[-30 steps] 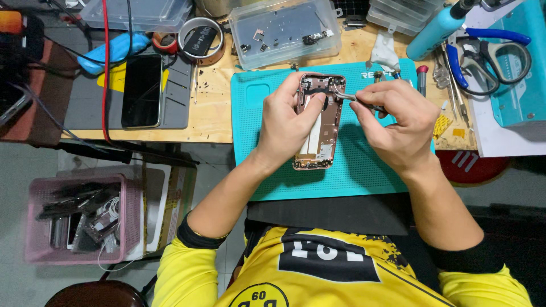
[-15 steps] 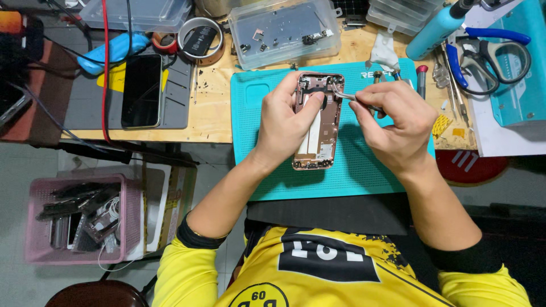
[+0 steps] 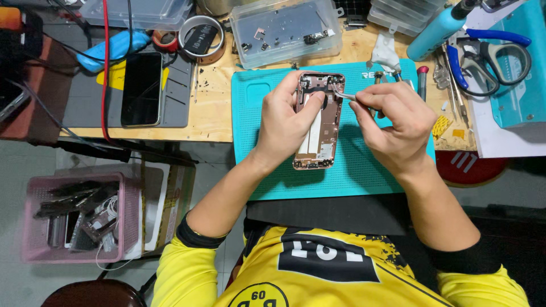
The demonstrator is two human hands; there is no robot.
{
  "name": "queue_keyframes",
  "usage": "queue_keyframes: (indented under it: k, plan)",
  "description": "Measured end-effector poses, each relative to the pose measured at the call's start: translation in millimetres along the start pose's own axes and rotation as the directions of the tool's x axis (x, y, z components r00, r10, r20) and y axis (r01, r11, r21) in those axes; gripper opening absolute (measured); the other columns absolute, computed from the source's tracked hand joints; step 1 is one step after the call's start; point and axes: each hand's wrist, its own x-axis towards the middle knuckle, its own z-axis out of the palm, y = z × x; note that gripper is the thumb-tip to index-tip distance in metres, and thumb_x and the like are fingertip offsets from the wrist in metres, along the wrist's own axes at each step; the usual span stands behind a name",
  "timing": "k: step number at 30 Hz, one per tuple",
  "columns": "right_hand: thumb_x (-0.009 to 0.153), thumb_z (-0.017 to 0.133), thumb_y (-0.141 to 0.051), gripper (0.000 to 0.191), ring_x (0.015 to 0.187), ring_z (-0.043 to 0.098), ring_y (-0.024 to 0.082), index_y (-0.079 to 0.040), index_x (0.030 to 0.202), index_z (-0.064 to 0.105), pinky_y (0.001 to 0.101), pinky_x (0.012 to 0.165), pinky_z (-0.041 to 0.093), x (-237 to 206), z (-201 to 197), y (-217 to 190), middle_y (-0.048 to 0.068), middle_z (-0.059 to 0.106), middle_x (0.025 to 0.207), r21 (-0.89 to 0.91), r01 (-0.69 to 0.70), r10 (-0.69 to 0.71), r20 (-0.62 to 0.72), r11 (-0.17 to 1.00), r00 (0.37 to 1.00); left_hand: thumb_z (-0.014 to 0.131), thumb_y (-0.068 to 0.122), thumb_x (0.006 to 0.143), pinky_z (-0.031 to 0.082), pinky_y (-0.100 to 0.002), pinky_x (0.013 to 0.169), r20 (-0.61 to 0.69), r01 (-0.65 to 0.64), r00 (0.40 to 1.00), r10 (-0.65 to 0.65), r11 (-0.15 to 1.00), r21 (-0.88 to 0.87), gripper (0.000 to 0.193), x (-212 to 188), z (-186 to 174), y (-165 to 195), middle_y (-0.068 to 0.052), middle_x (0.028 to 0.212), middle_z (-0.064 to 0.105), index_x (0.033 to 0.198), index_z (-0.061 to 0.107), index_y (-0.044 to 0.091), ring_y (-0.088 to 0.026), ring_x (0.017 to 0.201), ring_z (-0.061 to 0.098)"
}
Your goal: The person disassembles a smartphone at a repair workbench. They use a screwdriver to remove screws from the phone frame, pry and lift internal components with a tool, and use tweezers to handle small parts, working on the phone body over a teal mat.
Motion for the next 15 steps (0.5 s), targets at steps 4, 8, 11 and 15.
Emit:
queue_keyframes:
  k: [4,8,11,15]
  plan:
    - [0.095,0.086,0.006,0.017,0.076,0.063,0.017,0.001,0.102,0.071,0.0255,0.064,0.049,0.1,0.8,-0.4,0.012,0.073,0.104,-0.005,0.005,-0.005,-0.004,1.0,1.0,0.063,0.001,0.103,0.058,-0.022,0.071,0.007,-0.019,1.0,0.019,1.0,-0.02,0.02,0.1,-0.1,-0.6,-0.003,0.101,0.074,0.122,0.061,-0.004,-0.003,0.087,0.068]
    - [0.095,0.086,0.006,0.016,0.076,0.064,0.017,0.001,0.103,0.072,0.0255,0.065,0.05,0.0,1.6,-1.8,0.012,0.072,0.105,0.003,-0.028,0.028,0.01,1.0,1.0,0.063,0.001,0.102,0.056,-0.022,0.068,0.002,-0.006,1.0,0.006,1.0,-0.003,0.021,0.3,0.3,-0.9,-0.004,0.1,0.074,0.122,0.061,-0.004,-0.003,0.084,0.067]
    - [0.096,0.085,0.006,0.016,0.077,0.065,0.017,0.001,0.104,0.072,0.026,0.066,0.051,0.1,3.3,-2.4,0.012,0.072,0.105,-0.011,-0.007,0.007,-0.007,1.0,1.0,0.063,0.002,0.103,0.057,-0.022,0.069,-0.011,-0.007,1.0,0.007,1.0,0.003,0.02,-1.3,0.9,-0.2,-0.004,0.1,0.074,0.122,0.061,-0.004,-0.004,0.085,0.067]
    - [0.096,0.085,0.006,0.016,0.076,0.064,0.017,0.001,0.103,0.072,0.0263,0.066,0.05,-0.1,4.2,-2.2,0.012,0.072,0.105,-0.024,-0.003,0.002,-0.016,1.0,1.0,0.063,0.002,0.102,0.059,-0.022,0.071,-0.014,-0.054,0.998,0.054,0.998,0.024,0.021,-1.4,0.5,0.7,-0.004,0.102,0.074,0.122,0.061,-0.004,-0.004,0.087,0.069]
